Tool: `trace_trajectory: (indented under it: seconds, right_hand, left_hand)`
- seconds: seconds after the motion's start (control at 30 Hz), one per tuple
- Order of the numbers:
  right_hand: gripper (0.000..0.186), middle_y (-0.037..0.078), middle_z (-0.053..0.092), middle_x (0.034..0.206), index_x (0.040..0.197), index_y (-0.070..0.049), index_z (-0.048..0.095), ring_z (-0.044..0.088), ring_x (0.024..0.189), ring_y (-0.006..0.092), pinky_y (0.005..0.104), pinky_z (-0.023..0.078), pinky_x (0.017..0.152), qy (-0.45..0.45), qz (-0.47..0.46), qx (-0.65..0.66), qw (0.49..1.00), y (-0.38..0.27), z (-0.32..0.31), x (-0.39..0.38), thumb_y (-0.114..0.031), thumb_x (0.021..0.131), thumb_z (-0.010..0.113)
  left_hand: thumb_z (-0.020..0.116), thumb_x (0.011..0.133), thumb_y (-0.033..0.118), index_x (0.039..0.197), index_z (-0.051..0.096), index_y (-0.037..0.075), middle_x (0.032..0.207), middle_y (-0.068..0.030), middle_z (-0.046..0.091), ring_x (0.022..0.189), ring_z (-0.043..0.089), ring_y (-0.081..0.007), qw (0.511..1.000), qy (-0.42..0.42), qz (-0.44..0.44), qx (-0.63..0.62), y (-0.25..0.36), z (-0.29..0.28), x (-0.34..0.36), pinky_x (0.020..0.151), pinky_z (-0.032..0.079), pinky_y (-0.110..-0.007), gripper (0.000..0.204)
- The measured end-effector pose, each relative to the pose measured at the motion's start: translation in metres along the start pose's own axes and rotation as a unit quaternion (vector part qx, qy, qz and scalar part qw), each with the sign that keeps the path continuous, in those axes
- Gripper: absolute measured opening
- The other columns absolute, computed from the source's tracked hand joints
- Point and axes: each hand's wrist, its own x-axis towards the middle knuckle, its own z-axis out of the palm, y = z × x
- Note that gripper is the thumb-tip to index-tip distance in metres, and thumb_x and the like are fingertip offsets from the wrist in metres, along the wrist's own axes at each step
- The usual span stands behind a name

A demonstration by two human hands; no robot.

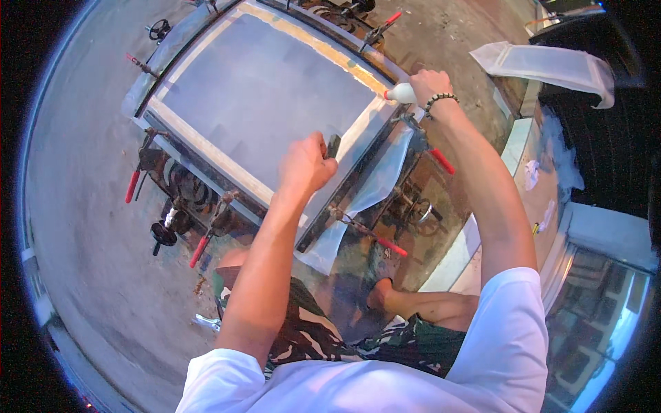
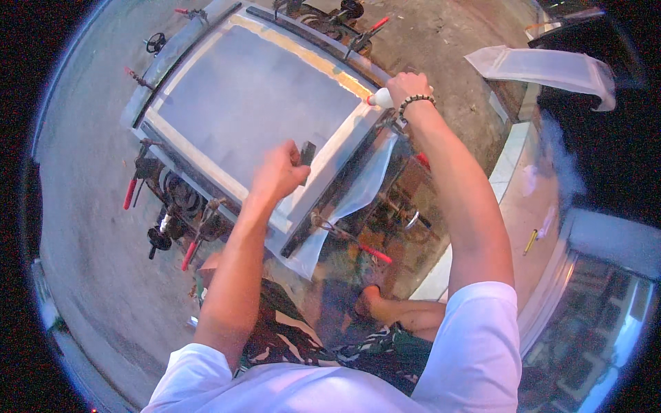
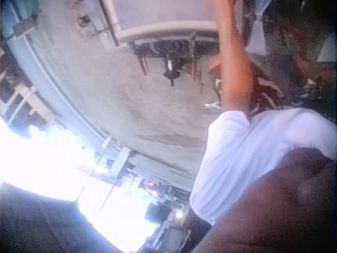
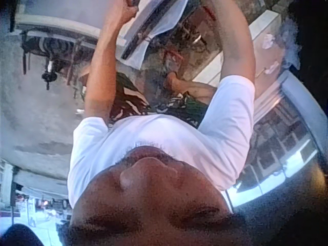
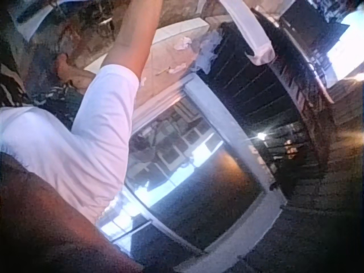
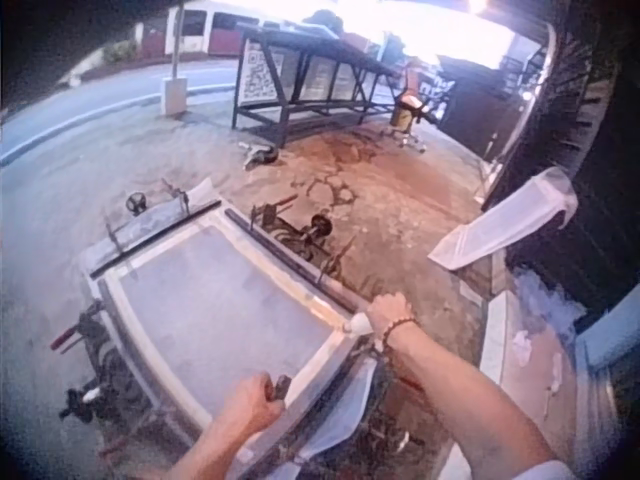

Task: The person applies liquid adhesive along the borders of a screen printing frame from a small bottle, then rubs and spreads the liquid thoroughly across the tape edges using a green sponge scrub pad.

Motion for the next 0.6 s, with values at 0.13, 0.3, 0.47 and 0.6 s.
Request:
trace_trajectory:
  seconds: [0.13,0.3,0.47,0.6]
  right_hand:
    - [0.018,0.008,0.073,0.093,0.093,-0.017,0.075,0.070,0.095,0.0274,0.0439,0.053,0.076,-0.008,-0.016,0.013,1.000,0.002,0.001,-0.002,-0.014,0.076,0.072]
    - [0.025,0.009,0.074,0.094,0.095,-0.019,0.077,0.072,0.093,0.0269,0.0433,0.053,0.079,-0.004,-0.022,0.006,1.000,0.005,0.000,-0.001,-0.016,0.071,0.078]
    - [0.031,0.007,0.073,0.095,0.097,-0.019,0.074,0.070,0.095,0.0283,0.0452,0.053,0.077,-0.014,-0.014,0.021,1.000,0.007,0.004,-0.001,-0.014,0.066,0.080]
    - [0.037,0.006,0.073,0.096,0.098,-0.019,0.074,0.069,0.097,0.0283,0.0451,0.053,0.078,-0.012,-0.008,0.032,0.999,0.011,0.011,0.000,-0.012,0.062,0.082]
  left_hand:
    - [0.068,0.070,0.017,0.084,0.062,0.003,0.077,-0.0224,0.067,0.079,0.066,-0.0431,0.999,0.007,-0.036,-0.004,0.001,-0.018,-0.001,0.072,0.052,-0.050,0.021]
    - [0.068,0.069,0.017,0.084,0.062,0.003,0.076,-0.0230,0.067,0.079,0.066,-0.0434,0.999,0.019,-0.027,-0.020,0.000,-0.024,-0.004,0.072,0.052,-0.050,0.021]
    - [0.068,0.069,0.017,0.084,0.063,0.003,0.076,-0.0236,0.067,0.080,0.065,-0.0440,0.999,0.017,-0.037,-0.032,0.010,-0.030,-0.009,0.073,0.051,-0.049,0.022]
    - [0.067,0.069,0.018,0.084,0.063,0.003,0.078,-0.0245,0.067,0.081,0.065,-0.0444,0.999,0.008,-0.031,-0.030,0.012,-0.029,-0.008,0.073,0.051,-0.050,0.022]
